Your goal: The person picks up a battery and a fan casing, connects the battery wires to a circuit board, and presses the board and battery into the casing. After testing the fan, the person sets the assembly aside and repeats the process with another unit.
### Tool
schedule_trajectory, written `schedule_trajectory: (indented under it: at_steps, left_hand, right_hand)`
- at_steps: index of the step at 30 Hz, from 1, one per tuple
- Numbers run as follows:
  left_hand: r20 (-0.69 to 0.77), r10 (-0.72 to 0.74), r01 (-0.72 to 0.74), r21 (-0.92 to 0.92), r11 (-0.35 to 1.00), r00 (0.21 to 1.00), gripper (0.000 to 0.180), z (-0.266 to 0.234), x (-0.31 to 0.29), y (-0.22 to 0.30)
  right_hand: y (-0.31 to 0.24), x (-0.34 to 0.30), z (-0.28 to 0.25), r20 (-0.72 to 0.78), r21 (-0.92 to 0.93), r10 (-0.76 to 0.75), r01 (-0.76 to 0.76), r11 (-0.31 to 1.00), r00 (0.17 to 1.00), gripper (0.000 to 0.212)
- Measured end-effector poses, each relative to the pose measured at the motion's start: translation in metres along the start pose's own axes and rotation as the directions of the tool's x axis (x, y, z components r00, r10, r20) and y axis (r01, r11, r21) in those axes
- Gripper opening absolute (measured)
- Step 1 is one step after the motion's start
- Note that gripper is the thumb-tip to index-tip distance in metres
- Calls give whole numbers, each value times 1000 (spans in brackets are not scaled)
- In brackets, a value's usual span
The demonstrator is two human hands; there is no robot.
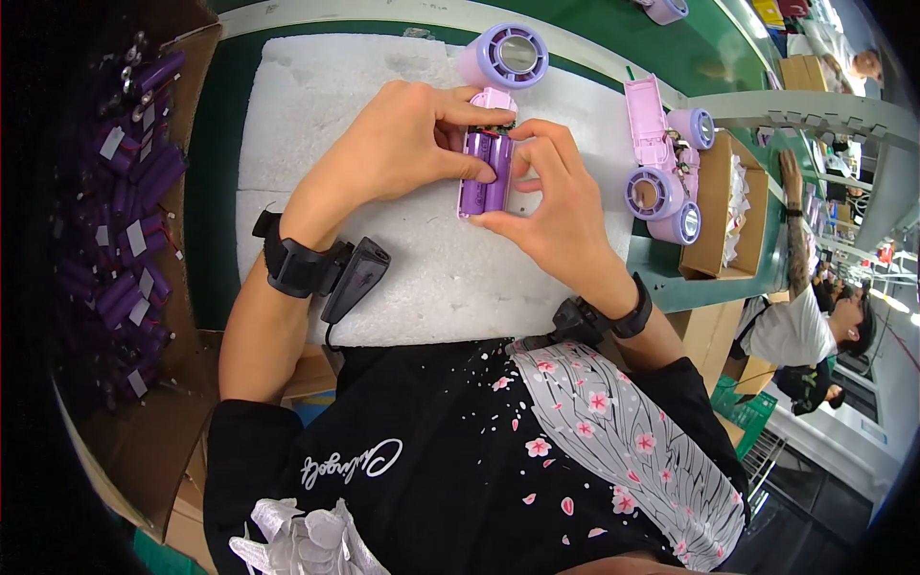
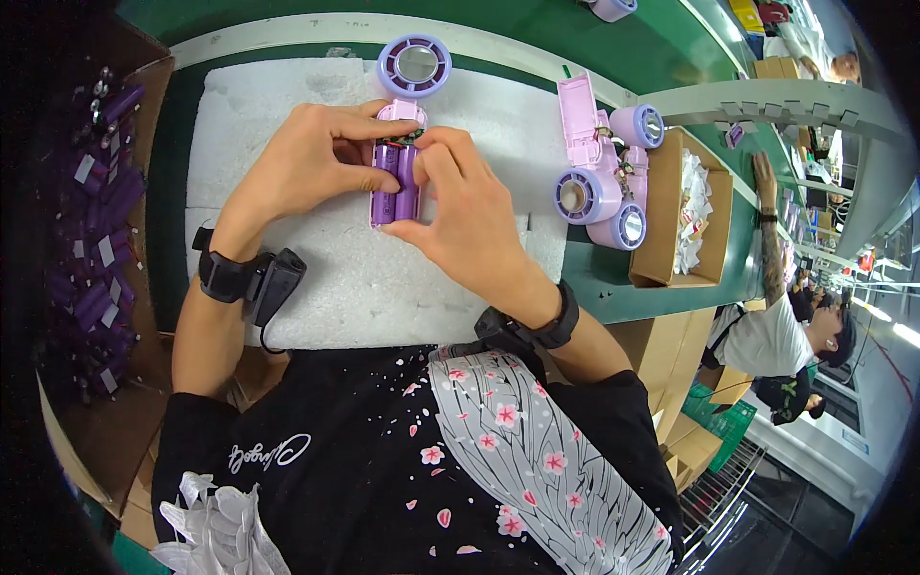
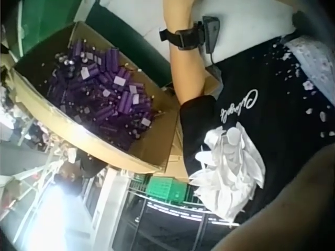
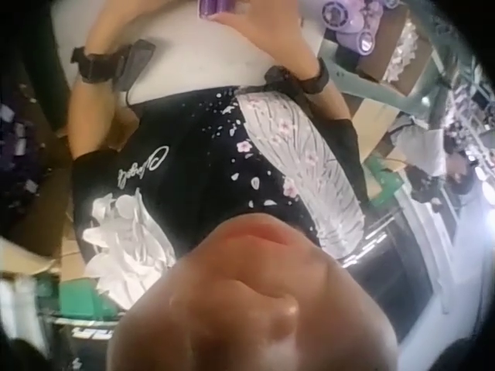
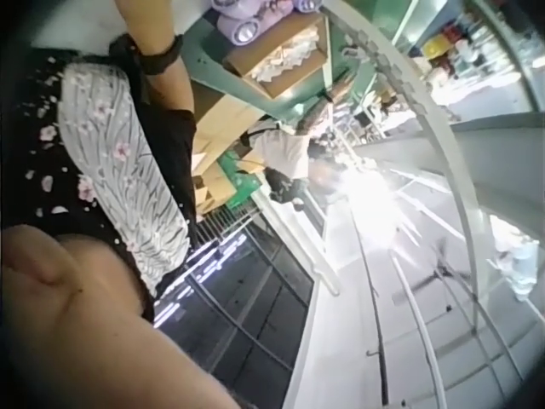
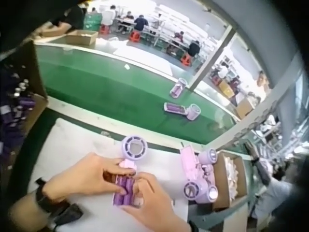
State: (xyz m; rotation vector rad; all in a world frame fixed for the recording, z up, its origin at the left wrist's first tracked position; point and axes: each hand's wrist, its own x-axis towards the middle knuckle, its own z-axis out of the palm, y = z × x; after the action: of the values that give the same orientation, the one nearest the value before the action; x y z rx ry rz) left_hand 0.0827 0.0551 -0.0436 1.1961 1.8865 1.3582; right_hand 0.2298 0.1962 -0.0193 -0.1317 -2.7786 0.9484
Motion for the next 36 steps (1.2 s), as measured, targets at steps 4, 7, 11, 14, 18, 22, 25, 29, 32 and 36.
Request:
schedule_trajectory:
  at_steps: [4, 7, 11, 14, 18, 22, 25, 29, 32, 36]
  left_hand:
    - [25, -115, 116, -33, 993, 993, 55, -3, 5, 1]
    - [28, -139, 140, -40, 989, 990, 55, 0, 3, 5]
    - [8, -128, 128, -34, 991, 992, 54, 7, 1, 7]
    - [2, -114, 114, -11, 993, 994, 54, 10, -2, 10]
    - [-3, -111, 111, 5, 994, 994, 54, 7, -1, 8]
    - [19, -119, 119, -24, 993, 993, 55, 2, -2, 4]
    - [49, -126, 127, -27, 991, 991, 55, 1, -2, 1]
    - [59, -116, 118, -34, 992, 992, 52, -2, 0, 5]
    - [-353, -127, 130, -13, 991, 927, 43, 0, 1, -1]
    - [-491, -157, 133, -84, 988, 857, 37, -13, 6, -11]
  right_hand:
    - [-1, 10, 2, -27, 85, 77, -75, 994, 997, 48]
    - [3, 12, -1, -83, 161, 51, -37, 986, 995, 45]
    - [18, 15, 0, -59, 201, -51, 62, 978, 997, 33]
    - [14, 17, 6, -48, 155, 74, -65, 986, 996, 21]
    - [14, 25, -1, 40, 158, 103, -108, 982, 994, 17]
    - [18, 15, -3, 32, -60, -247, 248, 967, 969, 29]
    - [-1, -2, -4, 49, -97, -254, 257, 961, 966, 40]
    - [3, -2, -3, 81, -114, -240, 248, 962, 967, 57]
    - [32, 40, 9, -64, -224, -164, 145, 964, 984, 62]
    - [29, 67, -12, -308, -334, -115, 6, 942, 944, 53]
